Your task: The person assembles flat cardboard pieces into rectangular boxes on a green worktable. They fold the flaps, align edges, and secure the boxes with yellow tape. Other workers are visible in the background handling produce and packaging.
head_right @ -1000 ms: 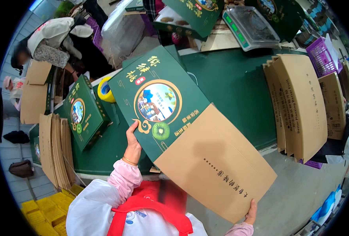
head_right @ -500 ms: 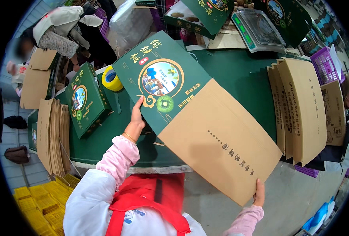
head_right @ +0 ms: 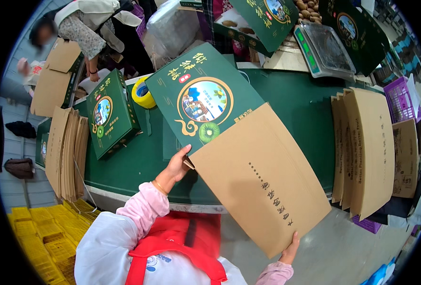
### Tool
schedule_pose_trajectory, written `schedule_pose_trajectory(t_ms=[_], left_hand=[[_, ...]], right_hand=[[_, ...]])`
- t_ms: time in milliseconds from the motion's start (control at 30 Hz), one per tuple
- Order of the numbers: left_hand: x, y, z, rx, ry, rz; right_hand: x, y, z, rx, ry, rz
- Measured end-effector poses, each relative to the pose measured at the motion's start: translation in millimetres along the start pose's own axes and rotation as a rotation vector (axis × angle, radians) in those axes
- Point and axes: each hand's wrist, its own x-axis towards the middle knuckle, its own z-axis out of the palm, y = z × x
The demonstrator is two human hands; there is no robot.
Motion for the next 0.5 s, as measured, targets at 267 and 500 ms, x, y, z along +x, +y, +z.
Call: schedule_pose_trajectory(t_ms=[267, 500], left_hand=[[-44, 11, -41, 0.961, -0.194, -0.240], [128, 200, -69, 1.556, 0.497, 0.774]], right_hand=[[-13, -38, -73, 0.019, -0.098, 0.114], [3, -63, -26, 0.214, -0.003, 0.186]])
